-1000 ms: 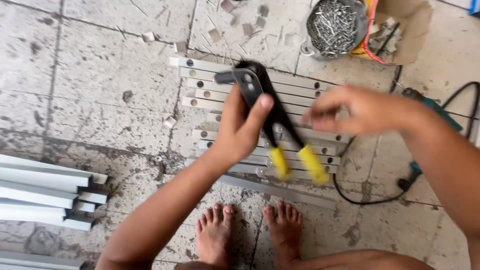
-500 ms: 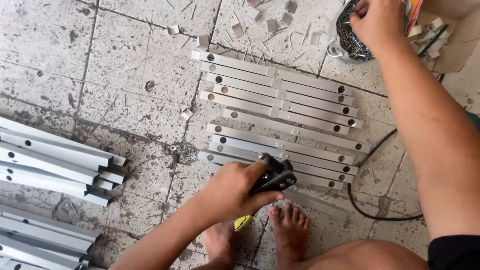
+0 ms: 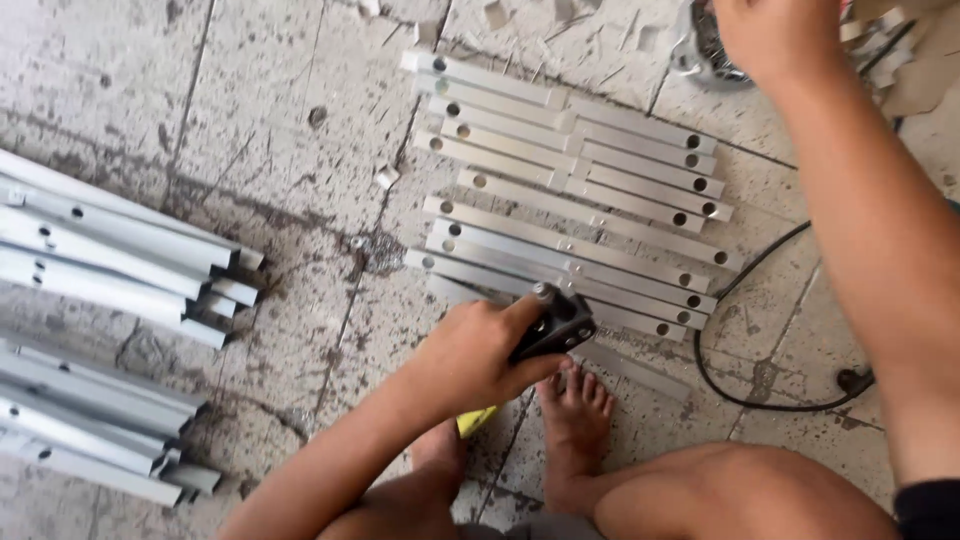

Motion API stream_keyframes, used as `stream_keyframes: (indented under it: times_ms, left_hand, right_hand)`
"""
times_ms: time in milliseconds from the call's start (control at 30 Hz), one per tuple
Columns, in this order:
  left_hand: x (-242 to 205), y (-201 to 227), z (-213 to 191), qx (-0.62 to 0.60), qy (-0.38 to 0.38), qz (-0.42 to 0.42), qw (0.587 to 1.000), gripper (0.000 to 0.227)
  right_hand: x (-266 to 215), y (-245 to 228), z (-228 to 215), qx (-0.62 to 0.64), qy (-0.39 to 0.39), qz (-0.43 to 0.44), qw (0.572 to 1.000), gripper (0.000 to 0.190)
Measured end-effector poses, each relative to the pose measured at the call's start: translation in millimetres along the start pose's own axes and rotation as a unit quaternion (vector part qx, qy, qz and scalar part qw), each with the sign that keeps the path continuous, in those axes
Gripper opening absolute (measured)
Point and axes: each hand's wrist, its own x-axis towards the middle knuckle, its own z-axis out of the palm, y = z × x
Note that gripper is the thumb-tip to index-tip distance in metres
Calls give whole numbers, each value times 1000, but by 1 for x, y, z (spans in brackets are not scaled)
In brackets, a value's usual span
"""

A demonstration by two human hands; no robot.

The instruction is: The person sits on the floor and uses a manual rivet gun to fasten metal brackets onto a series of parallel aluminum bars. They repeatedly pick up rivets, insert them into the holes, and squeeze the tool to secure the connections.

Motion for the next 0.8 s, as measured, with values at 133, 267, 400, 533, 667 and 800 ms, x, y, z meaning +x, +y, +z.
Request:
stream_keyframes:
  times_ms: [133, 267, 400, 533, 667, 800]
  left_hand:
    - [2, -1, 6, 87, -27, 7, 996, 44]
    - [1, 3, 3, 42, 44, 64, 996, 38]
    - [3, 2, 8, 76, 15, 72, 994, 41]
    - [2, 3, 10, 86, 1, 70, 994, 42]
    - [5, 1, 6, 91, -4, 89, 992, 43]
    - [13, 0, -4, 95, -1, 76, 993, 33]
  right_hand:
    - [-62, -169, -69, 548, -228, -64, 802, 9]
    - [-96, -223, -93, 442, -208, -104, 866, 9]
    - [-100, -224, -100, 405, -196, -136, 883, 6]
    - [-101, -225, -101, 382, -195, -118, 895, 4]
    - [-102, -226, -110, 389, -201, -95, 894, 3]
    - [-100, -208, -114, 340, -326, -52, 881, 51]
